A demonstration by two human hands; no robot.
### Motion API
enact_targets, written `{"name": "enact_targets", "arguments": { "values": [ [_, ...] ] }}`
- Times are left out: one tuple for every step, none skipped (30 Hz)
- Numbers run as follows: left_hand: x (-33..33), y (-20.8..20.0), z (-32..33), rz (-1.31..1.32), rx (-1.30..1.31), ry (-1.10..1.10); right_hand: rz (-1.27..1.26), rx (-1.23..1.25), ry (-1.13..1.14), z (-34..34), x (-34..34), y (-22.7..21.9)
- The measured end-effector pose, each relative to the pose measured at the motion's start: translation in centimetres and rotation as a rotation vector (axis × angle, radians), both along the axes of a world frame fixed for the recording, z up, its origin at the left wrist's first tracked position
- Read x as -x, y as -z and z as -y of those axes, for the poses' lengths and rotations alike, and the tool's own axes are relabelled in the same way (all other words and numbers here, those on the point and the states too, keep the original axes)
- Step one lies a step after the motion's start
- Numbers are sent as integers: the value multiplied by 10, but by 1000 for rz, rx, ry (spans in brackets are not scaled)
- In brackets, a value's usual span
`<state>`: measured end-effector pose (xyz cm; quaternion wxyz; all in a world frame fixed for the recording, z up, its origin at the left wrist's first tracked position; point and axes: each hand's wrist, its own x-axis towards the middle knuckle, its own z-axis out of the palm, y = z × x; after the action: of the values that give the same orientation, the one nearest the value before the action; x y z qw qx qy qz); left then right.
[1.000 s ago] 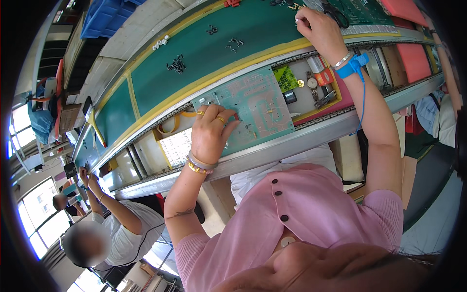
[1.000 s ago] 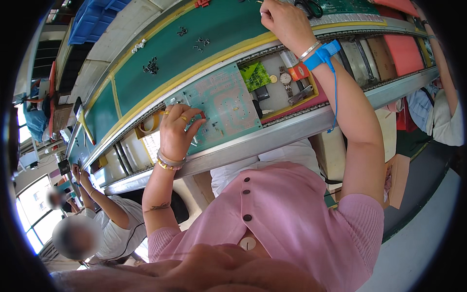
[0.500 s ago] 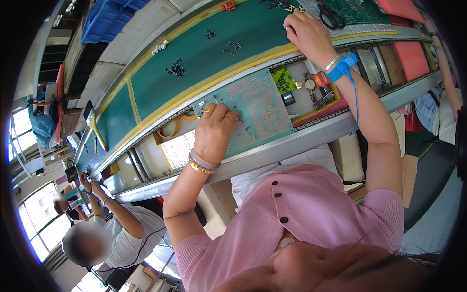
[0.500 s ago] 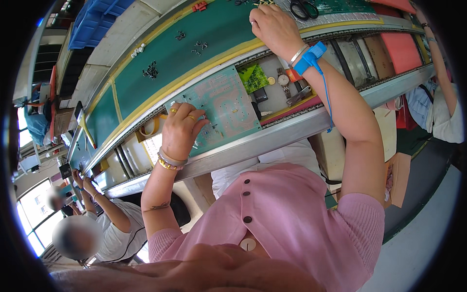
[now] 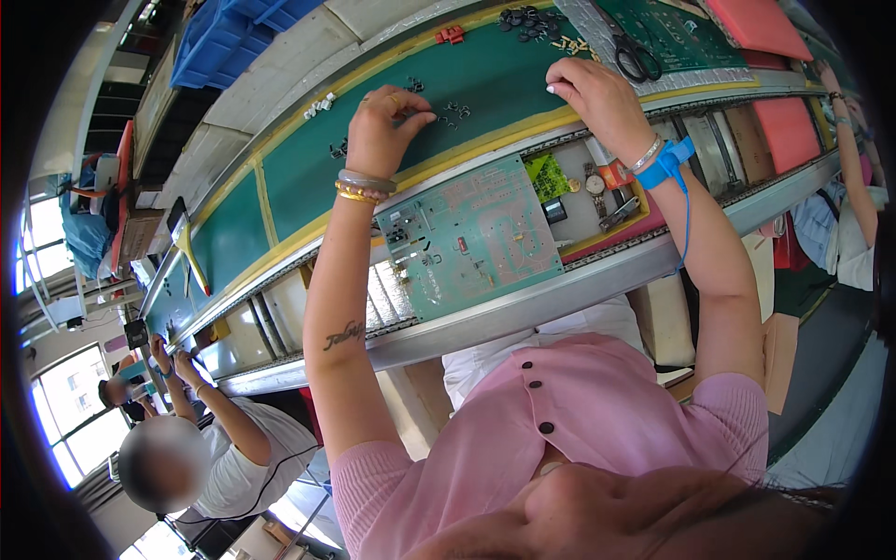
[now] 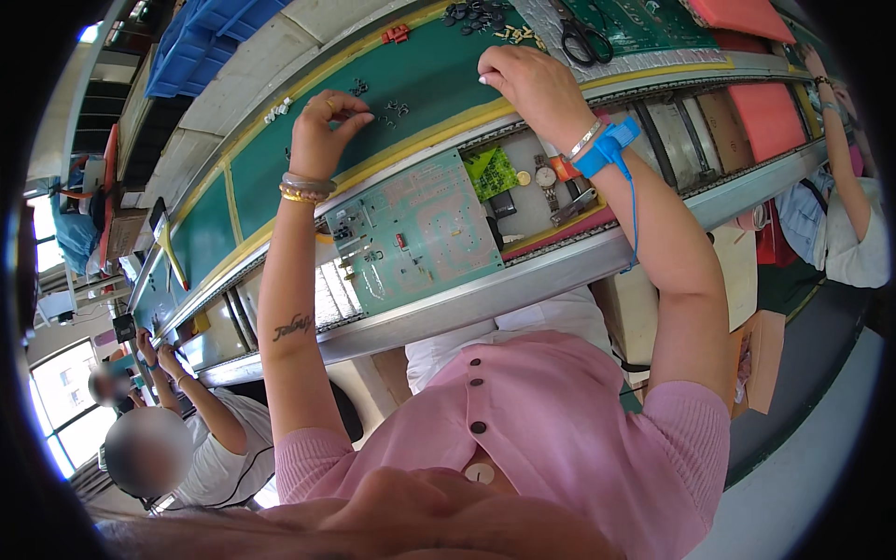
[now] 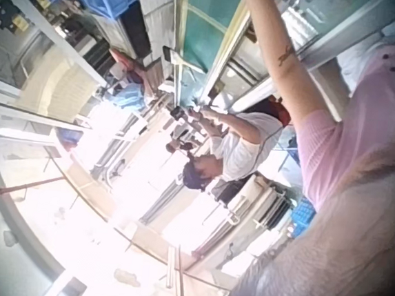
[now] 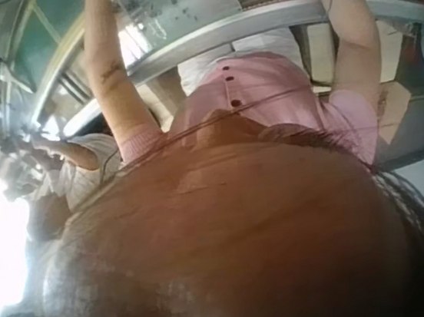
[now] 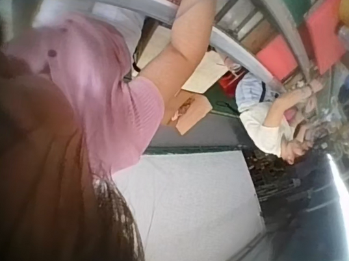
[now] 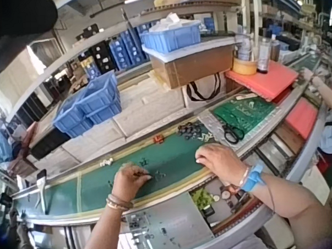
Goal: Assemble small components onto a green circuit board on an assembly line.
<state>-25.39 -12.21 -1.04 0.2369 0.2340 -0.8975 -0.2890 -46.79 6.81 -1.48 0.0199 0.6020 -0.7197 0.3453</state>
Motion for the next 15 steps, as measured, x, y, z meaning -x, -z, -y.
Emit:
{"name": "enact_targets", "arguments": {
  "values": [
    [2,0,-4,0,79,82,50,-9,-18,-2,-2,-3],
    [4,0,-6,0,158,163,48,-10,-15,-4,-6,-5],
    [5,5,-8,7,227,167,96,-6,-59,-6,-10,-6],
    [5,5,-8,6,225,161,144,-2,-110,-6,-16,-8],
    [4,6,-9,29,300,146,187,-4,-140,-9,-24,-8],
    [4,7,-9,53,374,130,186,-9,-147,-12,-33,-11],
    [4,8,-10,51,369,122,245,-26,-191,-17,-42,-13],
    [5,8,-11,63,411,137,306,-45,-231,-22,-49,-16],
    [5,8,-12,75,452,152,310,-19,-251,-27,-56,-17],
    [6,7,-12,73,447,147,308,-26,-255,-30,-60,-17],
    [6,5,-11,84,480,166,418,-108,-284,-32,-64,-17],
    [7,4,-11,94,514,185,528,-192,-311,-35,-67,-18],
    [8,3,-11,90,508,184,588,-236,-324,-35,-71,-22],
    [9,2,-11,119,543,199,585,-243,-323,-35,-73,-19],
    [10,2,-12,148,578,214,574,-278,-350,-35,-76,-13]
  ]
}}
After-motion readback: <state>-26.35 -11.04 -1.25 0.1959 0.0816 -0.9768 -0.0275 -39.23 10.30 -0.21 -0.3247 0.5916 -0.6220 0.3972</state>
